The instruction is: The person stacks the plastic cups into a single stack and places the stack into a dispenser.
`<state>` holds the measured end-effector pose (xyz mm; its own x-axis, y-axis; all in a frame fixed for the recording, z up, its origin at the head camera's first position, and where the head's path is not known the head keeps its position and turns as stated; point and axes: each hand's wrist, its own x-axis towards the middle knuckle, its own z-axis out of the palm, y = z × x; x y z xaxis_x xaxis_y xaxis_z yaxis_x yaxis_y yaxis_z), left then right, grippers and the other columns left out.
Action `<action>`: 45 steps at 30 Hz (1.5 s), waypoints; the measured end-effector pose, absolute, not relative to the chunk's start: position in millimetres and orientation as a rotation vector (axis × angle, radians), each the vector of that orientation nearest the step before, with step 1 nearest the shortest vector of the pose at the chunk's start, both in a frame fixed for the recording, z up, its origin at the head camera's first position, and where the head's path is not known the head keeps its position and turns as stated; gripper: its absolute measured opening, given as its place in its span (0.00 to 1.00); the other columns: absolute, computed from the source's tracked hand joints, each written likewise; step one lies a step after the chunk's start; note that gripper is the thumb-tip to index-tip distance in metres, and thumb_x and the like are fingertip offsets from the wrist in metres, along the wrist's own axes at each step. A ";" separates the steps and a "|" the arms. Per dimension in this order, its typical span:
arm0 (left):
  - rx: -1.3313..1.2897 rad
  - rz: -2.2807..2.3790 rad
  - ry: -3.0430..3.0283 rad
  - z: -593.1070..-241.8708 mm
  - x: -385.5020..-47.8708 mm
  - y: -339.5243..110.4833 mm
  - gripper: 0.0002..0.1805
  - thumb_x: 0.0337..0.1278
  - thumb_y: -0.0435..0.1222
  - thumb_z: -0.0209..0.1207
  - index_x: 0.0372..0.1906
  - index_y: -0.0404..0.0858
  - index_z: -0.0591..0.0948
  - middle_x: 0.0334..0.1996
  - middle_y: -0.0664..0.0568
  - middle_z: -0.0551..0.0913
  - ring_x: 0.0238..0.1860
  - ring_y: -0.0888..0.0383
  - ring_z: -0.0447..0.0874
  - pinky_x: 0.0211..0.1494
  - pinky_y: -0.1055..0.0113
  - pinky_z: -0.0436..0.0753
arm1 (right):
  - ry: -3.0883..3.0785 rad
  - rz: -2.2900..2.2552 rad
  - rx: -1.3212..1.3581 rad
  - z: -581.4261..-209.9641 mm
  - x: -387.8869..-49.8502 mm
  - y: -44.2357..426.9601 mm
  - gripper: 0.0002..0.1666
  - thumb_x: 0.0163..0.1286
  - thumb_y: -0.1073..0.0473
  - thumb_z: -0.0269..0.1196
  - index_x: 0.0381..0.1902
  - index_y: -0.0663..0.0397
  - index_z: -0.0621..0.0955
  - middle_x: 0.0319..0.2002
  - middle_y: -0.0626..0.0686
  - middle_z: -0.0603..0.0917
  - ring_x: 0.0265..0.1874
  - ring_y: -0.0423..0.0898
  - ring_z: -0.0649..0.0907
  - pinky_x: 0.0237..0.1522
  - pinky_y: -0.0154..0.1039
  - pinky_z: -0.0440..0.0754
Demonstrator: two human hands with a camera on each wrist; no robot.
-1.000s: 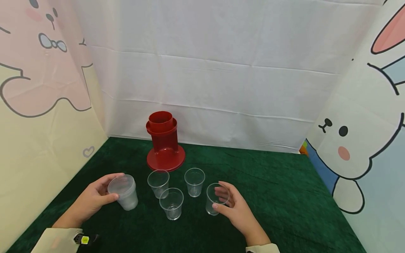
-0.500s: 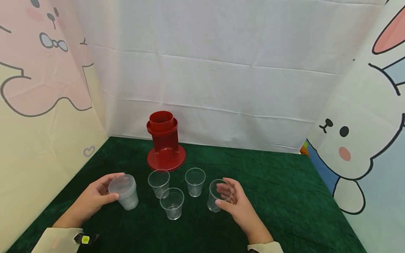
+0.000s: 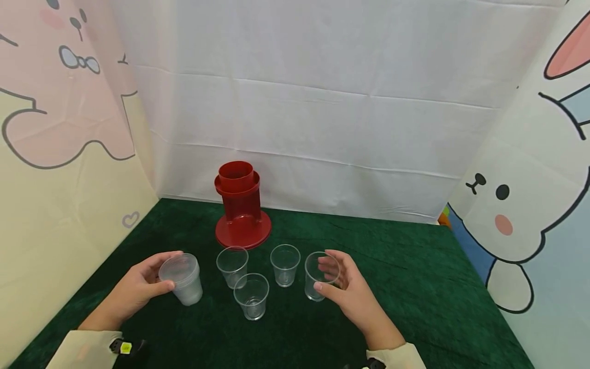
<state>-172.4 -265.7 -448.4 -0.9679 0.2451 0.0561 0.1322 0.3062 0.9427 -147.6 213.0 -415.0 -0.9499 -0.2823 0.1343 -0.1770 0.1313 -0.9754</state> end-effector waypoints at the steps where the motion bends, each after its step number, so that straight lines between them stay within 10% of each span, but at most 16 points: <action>1: 0.354 1.760 2.457 -448.6 -172.3 -266.0 0.33 0.67 0.37 0.67 0.74 0.40 0.69 0.69 0.37 0.70 0.58 0.38 0.75 0.52 0.66 0.84 | 2.308 -1.959 -0.484 -413.2 -148.0 212.8 0.38 0.74 0.65 0.64 0.75 0.56 0.60 0.70 0.66 0.69 0.70 0.63 0.70 0.62 0.38 0.76; 45: 0.333 1.738 2.478 -450.1 -170.8 -266.5 0.34 0.67 0.38 0.67 0.75 0.43 0.69 0.70 0.39 0.69 0.59 0.38 0.75 0.54 0.64 0.84 | 2.321 -1.858 -0.896 -338.2 -182.3 127.0 0.39 0.70 0.63 0.69 0.74 0.55 0.66 0.67 0.58 0.76 0.65 0.56 0.76 0.66 0.58 0.74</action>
<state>-170.8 -266.5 -450.1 -0.9716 0.2323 0.0461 0.1224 0.3260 0.9374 -182.3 127.0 -338.2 -0.8328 -0.4533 0.3178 -0.4094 0.1177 -0.9047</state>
